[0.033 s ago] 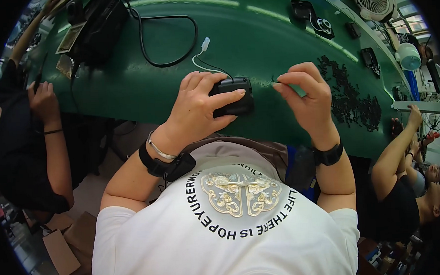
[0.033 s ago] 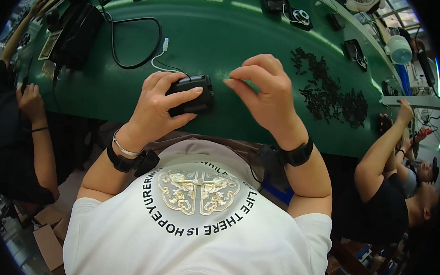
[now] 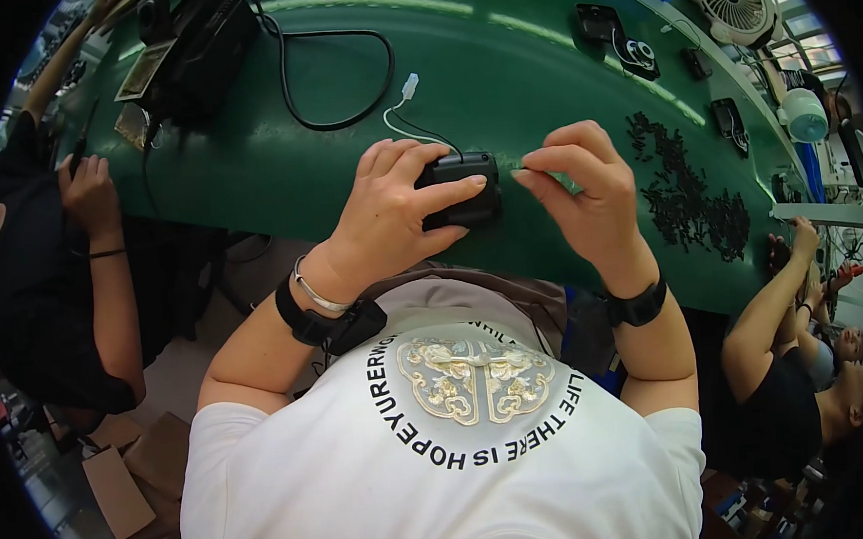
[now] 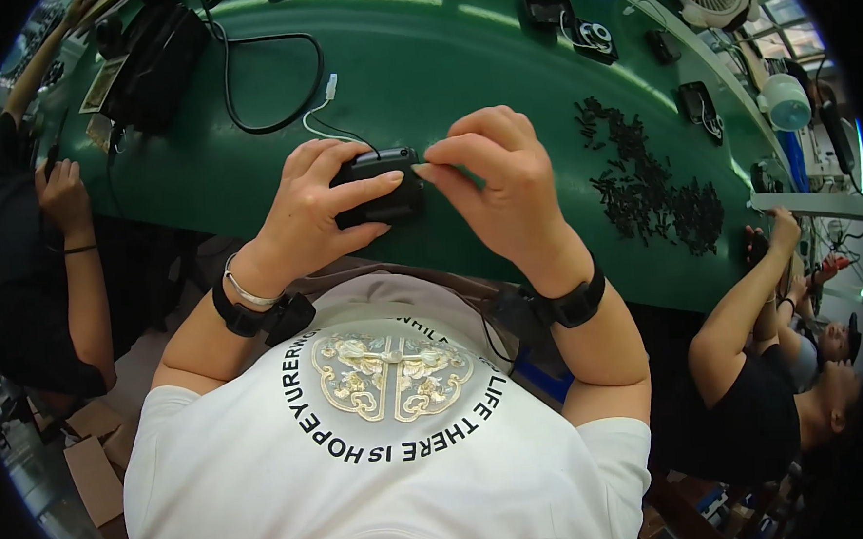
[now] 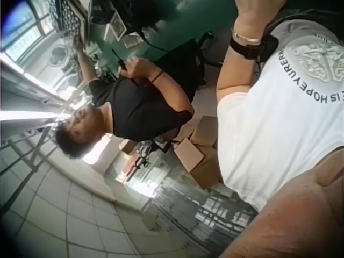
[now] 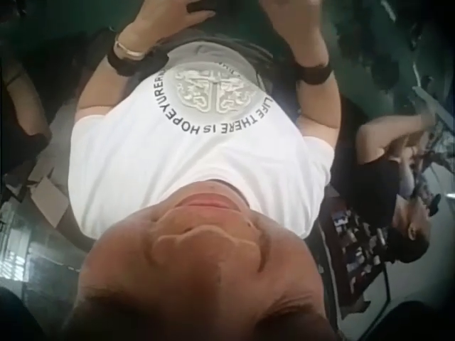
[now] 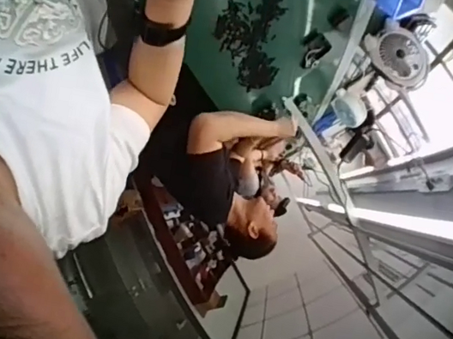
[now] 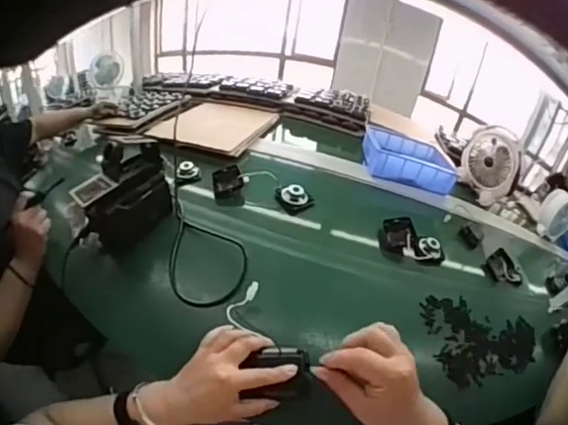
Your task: The person assembles a speaker by fitting a housing over a driver, threading the wire through a hole, and inserting screws into the housing by hand before repeating the process.
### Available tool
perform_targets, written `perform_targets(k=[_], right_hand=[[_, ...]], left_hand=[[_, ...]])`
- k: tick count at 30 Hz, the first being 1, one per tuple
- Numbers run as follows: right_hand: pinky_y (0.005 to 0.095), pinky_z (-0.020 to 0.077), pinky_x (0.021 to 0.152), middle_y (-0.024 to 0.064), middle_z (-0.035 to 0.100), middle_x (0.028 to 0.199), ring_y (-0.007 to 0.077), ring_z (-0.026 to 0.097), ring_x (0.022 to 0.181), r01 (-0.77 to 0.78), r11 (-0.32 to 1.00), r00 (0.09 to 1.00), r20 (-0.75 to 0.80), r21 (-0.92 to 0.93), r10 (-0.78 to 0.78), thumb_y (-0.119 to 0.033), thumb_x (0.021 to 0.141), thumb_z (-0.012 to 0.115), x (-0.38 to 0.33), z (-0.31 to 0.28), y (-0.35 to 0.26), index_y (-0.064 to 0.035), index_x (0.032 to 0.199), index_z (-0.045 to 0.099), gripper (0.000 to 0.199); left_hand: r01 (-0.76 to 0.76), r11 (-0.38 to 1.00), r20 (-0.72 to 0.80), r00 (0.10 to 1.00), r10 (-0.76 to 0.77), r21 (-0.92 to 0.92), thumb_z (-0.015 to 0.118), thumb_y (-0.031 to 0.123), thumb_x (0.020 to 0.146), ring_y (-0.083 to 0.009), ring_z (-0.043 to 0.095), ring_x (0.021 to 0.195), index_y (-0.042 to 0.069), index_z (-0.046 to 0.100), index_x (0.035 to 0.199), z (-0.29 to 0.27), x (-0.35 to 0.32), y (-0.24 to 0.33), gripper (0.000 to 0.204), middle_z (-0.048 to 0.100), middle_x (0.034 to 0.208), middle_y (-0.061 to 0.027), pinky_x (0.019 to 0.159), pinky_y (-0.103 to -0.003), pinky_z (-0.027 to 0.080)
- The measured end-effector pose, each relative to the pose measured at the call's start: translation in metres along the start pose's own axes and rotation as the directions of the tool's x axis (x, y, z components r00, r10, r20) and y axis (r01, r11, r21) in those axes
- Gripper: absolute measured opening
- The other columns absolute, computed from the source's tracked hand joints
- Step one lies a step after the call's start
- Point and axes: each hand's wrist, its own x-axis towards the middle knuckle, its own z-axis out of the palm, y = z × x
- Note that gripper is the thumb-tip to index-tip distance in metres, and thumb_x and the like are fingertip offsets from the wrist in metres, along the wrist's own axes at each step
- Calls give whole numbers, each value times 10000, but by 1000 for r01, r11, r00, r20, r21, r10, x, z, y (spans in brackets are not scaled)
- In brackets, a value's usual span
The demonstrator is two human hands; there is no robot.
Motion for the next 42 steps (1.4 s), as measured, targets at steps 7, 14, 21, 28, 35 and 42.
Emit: perform_targets(k=[7,14,21,28,35,42], right_hand=[[346,461,749,44,604,844,235,585,808,185,980,963,187,69,-195,-78,747,792,28,53,3,-67,846,708,130],[361,450,765,37,593,813,230,577,791,273,961,939,230,-42,-256,-76,750,769,34,54,2,-88,836,712,104],[363,446,785,23,589,818,222,579,798,351,926,911,278,-140,-304,-60,739,740,33,46,-14,-111,837,708,115],[363,438,813,14,587,832,216,578,810,347,924,897,344,-159,-277,-68,745,721,37,44,-13,-124,854,704,123],[369,425,841,18,584,837,225,575,829,301,941,893,391,-153,-222,-78,798,689,40,45,-9,-113,856,696,68],[382,412,852,40,600,847,248,585,848,337,915,762,635,-222,-127,-105,835,659,61,38,-20,-106,837,691,32]], left_hand=[[17,999,19,1000,-18,47,846,259,642,-330,479,1217,250,733,1110,4,-6,1,481,558,1254,-115,1085,-525,328],[4,1000,-18,1000,-3,27,854,255,630,-344,469,1225,192,742,1069,2,-6,2,458,557,1244,-127,1096,-512,326],[14,1000,9,1000,-15,20,852,249,637,-337,465,1234,184,743,1061,2,-6,-1,442,555,1251,-123,1099,-517,320],[13,999,24,1000,-14,32,850,243,645,-327,466,1241,185,745,1062,-2,-7,-1,435,555,1251,-119,1098,-528,317],[12,999,37,999,-14,43,847,239,647,-327,466,1244,221,743,1099,-4,-6,-1,464,552,1250,-115,1099,-543,308],[17,997,61,998,-22,79,832,290,674,-297,469,1240,332,705,1170,-3,-9,-3,514,553,1240,-86,1110,-561,287]])
